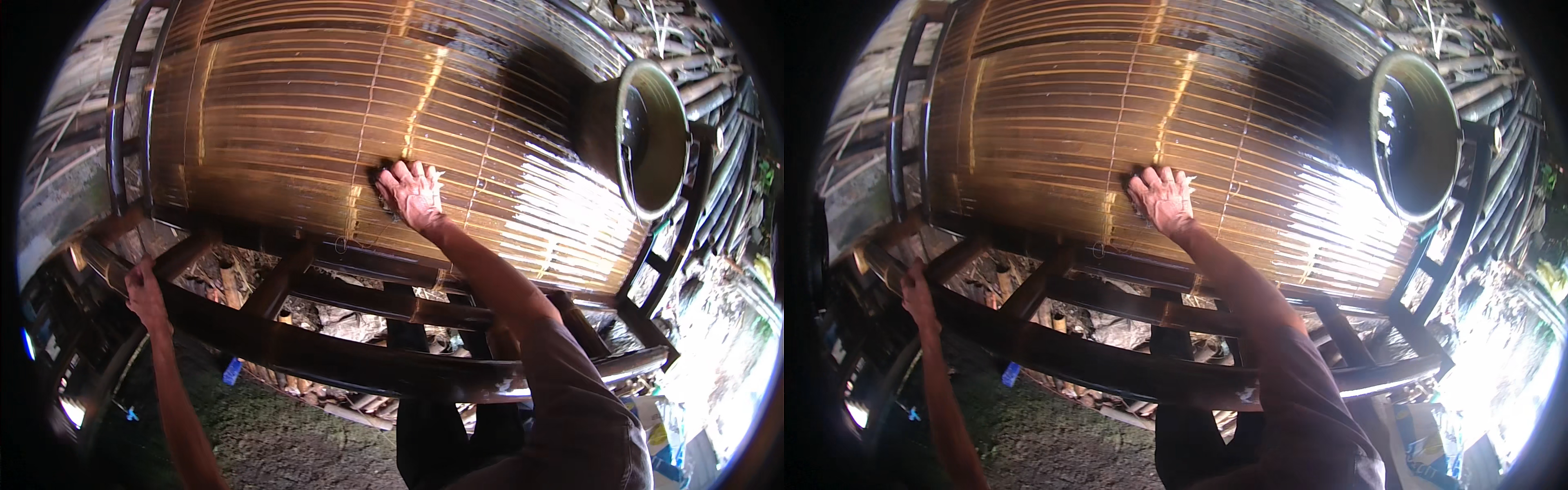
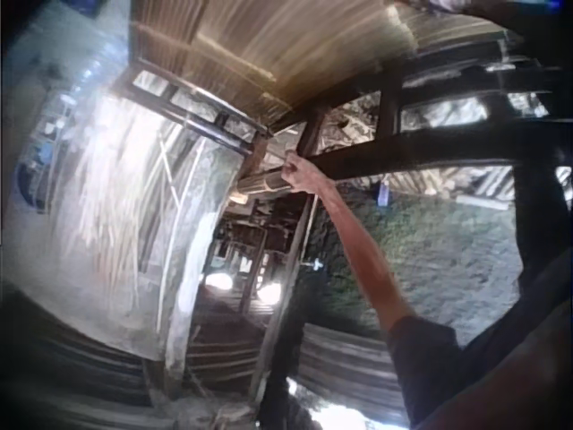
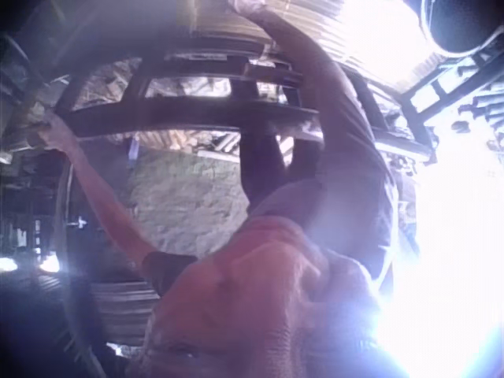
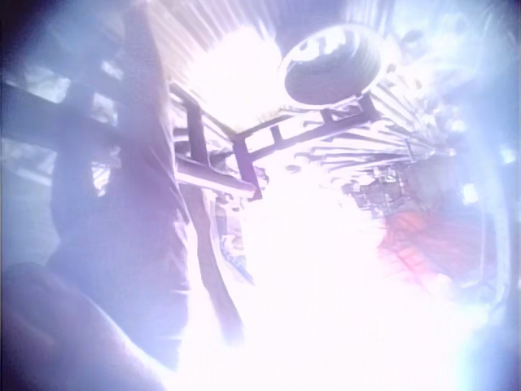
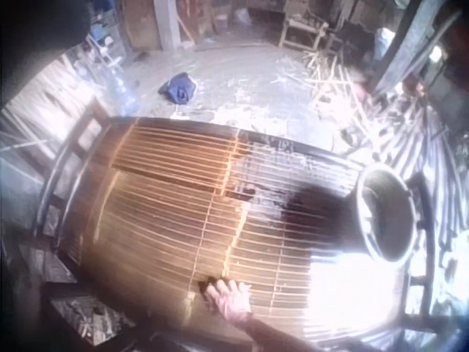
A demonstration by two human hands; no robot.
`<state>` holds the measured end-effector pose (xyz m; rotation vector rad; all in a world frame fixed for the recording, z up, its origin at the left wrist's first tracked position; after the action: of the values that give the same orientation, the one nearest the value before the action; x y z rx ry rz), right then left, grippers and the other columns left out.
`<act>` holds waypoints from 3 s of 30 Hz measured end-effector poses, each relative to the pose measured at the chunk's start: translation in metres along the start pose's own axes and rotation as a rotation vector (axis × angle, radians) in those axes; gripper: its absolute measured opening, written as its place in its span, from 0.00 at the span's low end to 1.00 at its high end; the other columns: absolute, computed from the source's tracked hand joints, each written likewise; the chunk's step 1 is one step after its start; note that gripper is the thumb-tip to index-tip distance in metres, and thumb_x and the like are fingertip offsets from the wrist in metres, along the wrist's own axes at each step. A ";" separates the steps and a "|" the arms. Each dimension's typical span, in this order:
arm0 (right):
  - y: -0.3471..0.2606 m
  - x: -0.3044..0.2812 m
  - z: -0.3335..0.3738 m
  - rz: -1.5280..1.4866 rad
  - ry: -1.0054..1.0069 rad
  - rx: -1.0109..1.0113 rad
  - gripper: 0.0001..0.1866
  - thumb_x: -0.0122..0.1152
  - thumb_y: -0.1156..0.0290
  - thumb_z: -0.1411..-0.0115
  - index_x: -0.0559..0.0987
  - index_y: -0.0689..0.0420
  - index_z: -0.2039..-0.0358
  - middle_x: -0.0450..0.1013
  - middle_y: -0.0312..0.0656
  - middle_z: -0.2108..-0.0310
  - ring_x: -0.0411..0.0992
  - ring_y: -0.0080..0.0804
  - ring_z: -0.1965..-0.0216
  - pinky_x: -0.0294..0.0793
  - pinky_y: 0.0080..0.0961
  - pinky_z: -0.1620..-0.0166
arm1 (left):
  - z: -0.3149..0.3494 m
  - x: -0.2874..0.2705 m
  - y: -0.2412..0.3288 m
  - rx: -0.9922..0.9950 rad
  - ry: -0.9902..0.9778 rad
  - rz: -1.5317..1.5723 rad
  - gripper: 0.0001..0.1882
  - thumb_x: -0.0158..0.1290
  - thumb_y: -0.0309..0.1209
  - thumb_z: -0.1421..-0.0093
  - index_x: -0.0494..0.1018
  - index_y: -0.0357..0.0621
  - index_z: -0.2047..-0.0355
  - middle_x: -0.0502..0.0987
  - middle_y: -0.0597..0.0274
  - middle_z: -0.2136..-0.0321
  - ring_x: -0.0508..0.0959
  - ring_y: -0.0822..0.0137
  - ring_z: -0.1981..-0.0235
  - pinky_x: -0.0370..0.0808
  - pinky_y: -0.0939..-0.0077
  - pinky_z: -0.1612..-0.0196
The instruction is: The person scrubs a large bamboo structure with a brush and water, repeatedly dipping the brush into a bucket and cleaning the slatted surface and frame.
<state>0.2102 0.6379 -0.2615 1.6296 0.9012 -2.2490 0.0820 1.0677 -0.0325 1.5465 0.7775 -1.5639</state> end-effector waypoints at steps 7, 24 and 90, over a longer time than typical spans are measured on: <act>0.179 -0.053 0.168 0.115 0.020 0.292 0.15 0.56 0.56 0.44 0.73 0.41 0.56 0.68 0.40 0.57 0.65 0.47 0.51 0.63 0.47 0.48 | -0.017 0.003 -0.010 -0.034 0.017 -0.217 0.37 0.35 0.67 0.43 0.78 0.50 0.58 0.78 0.56 0.57 0.73 0.49 0.50 0.60 0.49 0.45; 0.149 -0.250 0.388 -2.522 1.116 0.619 0.21 0.50 0.52 0.37 0.76 0.56 0.55 0.75 0.41 0.59 0.72 0.36 0.59 0.72 0.40 0.54 | -0.024 0.040 0.009 0.511 0.221 -0.298 0.22 0.47 0.49 0.42 0.75 0.43 0.63 0.73 0.45 0.54 0.70 0.48 0.49 0.61 0.51 0.44; 0.059 -0.282 -0.066 -0.669 0.263 0.076 0.12 0.52 0.61 0.41 0.73 0.51 0.59 0.74 0.48 0.66 0.73 0.49 0.66 0.71 0.41 0.61 | 0.261 0.000 0.223 0.688 -0.484 0.301 0.29 0.52 0.41 0.41 0.64 0.36 0.45 0.64 0.42 0.43 0.65 0.46 0.42 0.59 0.55 0.39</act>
<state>0.3931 0.5822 -0.0359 1.8948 1.6524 -2.5192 0.1401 0.7316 0.0086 1.5316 -0.2894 -1.9594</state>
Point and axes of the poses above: each hand's wrist, its own z-axis away from the middle knuckle, its own x-axis out of the palm, y = z × x, the point moved 1 cm from there along -z, towards the middle knuckle
